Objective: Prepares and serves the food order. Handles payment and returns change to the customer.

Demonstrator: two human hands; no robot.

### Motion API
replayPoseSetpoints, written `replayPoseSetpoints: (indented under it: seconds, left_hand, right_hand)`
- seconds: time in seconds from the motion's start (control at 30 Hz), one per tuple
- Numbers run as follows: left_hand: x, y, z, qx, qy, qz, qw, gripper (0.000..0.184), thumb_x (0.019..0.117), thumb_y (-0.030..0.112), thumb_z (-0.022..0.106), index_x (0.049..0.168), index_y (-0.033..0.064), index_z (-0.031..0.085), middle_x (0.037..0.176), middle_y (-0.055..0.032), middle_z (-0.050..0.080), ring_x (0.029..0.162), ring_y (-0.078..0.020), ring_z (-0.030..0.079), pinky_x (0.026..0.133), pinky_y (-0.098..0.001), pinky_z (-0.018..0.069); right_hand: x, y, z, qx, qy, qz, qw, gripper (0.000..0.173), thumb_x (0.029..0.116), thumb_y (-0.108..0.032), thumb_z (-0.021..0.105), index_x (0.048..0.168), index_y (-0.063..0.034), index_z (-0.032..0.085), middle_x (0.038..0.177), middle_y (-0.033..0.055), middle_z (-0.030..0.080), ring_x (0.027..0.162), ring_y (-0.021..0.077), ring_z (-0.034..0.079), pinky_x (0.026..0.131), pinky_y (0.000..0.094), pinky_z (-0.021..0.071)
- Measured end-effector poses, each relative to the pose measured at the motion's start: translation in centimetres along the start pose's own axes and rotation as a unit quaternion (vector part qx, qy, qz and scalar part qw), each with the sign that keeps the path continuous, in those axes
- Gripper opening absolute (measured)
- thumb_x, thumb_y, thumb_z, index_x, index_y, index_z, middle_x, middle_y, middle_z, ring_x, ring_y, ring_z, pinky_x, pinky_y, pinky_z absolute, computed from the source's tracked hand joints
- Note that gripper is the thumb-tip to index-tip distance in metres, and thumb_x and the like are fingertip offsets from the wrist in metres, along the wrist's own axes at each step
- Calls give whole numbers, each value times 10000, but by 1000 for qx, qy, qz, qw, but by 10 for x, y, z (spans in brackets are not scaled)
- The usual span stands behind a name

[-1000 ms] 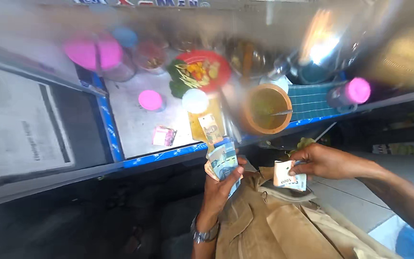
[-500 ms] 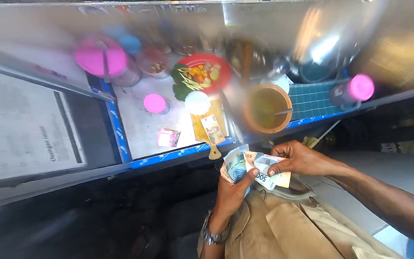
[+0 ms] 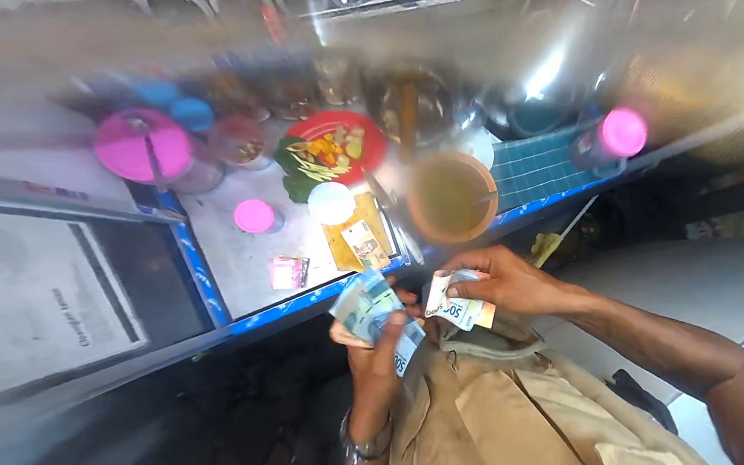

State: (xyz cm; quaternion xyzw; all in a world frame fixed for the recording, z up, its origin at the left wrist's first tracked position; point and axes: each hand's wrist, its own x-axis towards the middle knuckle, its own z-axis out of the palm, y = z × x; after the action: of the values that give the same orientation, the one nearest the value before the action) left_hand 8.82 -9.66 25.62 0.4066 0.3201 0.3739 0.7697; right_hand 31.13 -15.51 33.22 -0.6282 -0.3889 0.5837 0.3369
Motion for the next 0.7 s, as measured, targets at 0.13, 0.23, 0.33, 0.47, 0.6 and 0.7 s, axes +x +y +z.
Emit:
replayPoseSetpoints:
  seconds: [0.13, 0.23, 0.33, 0.47, 0.6, 0.7]
  left_hand:
    - [9, 14, -9, -174, 42, -97, 979, 470, 1062, 386, 396, 1342, 52, 573, 1013, -130, 729, 918, -225, 737, 837, -383, 629]
    - [9, 9, -5, -167, 56, -105, 979, 387, 1033, 312, 401, 1237, 80, 634, 1074, -126, 729, 1018, -243, 722, 883, -413, 615]
    - [8, 6, 1, -114, 51, -105, 987, 409, 1035, 304, 372, 1269, 90, 631, 1231, -114, 698, 1144, -224, 676, 962, -405, 579]
    - [6, 5, 7, -69, 16, -84, 994, 491, 1042, 352, 409, 1427, 74, 532, 1304, -73, 665, 1161, -169, 663, 988, -370, 570]
    - [4, 4, 5, -43, 17, -70, 996, 506, 1024, 435, 471, 1367, 76, 572, 1259, -49, 683, 1147, -152, 666, 993, -359, 564]
    - [4, 1, 2, -20, 32, -53, 998, 496, 1039, 423, 449, 1341, 44, 555, 1224, -59, 700, 1125, -151, 681, 991, -359, 569]
  right_hand:
    - [-4, 7, -1, 86, 28, 4, 996, 158, 981, -31, 650, 1139, -25, 666, 924, 49, 734, 802, 94, 713, 756, 258, 614]
    - [-2, 11, 19, 183, 22, 17, 983, 141, 1000, -45, 623, 1133, -10, 651, 978, 73, 730, 870, 123, 718, 821, 294, 615]
    - [4, 12, 38, 206, 29, 27, 978, 203, 1004, -87, 623, 1186, -13, 677, 1057, 70, 723, 957, 111, 698, 893, 285, 585]
    - [18, 16, 51, 229, 16, 61, 971, 208, 1018, -104, 607, 1190, -8, 675, 1041, 77, 726, 938, 117, 702, 873, 290, 588]
    - [25, 17, 60, 216, 1, 86, 973, 150, 1003, -74, 625, 1128, 3, 658, 958, 55, 734, 871, 94, 713, 826, 260, 595]
    - [25, 16, 66, 203, 19, 86, 975, 200, 965, -12, 653, 1152, -23, 584, 964, 81, 718, 845, 120, 715, 786, 274, 603]
